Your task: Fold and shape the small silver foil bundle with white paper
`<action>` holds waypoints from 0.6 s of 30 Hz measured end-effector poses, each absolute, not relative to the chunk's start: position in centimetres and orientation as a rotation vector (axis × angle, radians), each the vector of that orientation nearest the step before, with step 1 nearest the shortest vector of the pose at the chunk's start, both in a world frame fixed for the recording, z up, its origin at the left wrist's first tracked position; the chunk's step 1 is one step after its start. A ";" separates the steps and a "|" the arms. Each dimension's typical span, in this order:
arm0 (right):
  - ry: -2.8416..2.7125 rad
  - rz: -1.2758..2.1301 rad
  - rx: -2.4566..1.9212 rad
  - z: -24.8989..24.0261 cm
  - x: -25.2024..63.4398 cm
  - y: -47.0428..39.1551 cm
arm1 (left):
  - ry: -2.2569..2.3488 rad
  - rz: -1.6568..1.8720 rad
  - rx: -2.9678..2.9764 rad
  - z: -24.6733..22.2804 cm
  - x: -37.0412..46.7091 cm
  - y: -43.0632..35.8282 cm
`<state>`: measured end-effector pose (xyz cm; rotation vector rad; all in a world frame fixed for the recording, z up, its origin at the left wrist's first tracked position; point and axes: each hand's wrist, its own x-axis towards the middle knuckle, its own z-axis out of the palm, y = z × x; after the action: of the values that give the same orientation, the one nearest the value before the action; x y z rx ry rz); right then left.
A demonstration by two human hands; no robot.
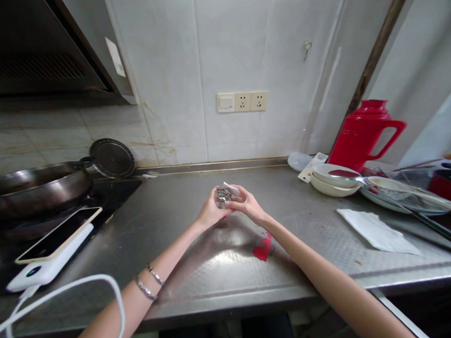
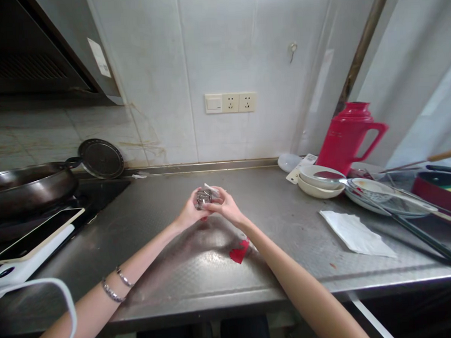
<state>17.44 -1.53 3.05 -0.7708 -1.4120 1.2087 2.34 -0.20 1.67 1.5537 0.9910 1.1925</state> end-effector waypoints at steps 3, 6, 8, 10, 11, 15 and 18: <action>-1.332 1.227 -0.817 3.1 17.7 -1.3 | 0.902 1.161 1.602 1.6 2.3 -0.5; -1.272 1.264 -0.855 3.2 18.0 -1.1 | 0.964 1.124 1.873 1.5 1.9 -0.9; -1.263 1.284 -0.878 3.4 18.1 -1.0 | 1.065 1.149 2.052 1.4 1.7 -0.9; -1.269 1.311 -0.896 3.6 18.0 -1.1 | 1.100 1.176 2.126 1.1 1.6 -0.8; -1.274 1.326 -0.898 3.6 18.0 -1.2 | 1.096 1.192 2.131 1.0 1.6 -0.7; -1.325 1.342 -0.900 3.6 17.6 -1.5 | 1.030 1.229 2.123 0.6 1.7 -0.3; -1.342 1.320 -0.901 3.5 17.5 -1.6 | 1.009 1.234 2.129 0.8 1.7 -0.2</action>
<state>17.54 -1.56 3.52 -0.9009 -1.3416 1.3200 1.71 -0.23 0.76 2.1291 1.0086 1.2336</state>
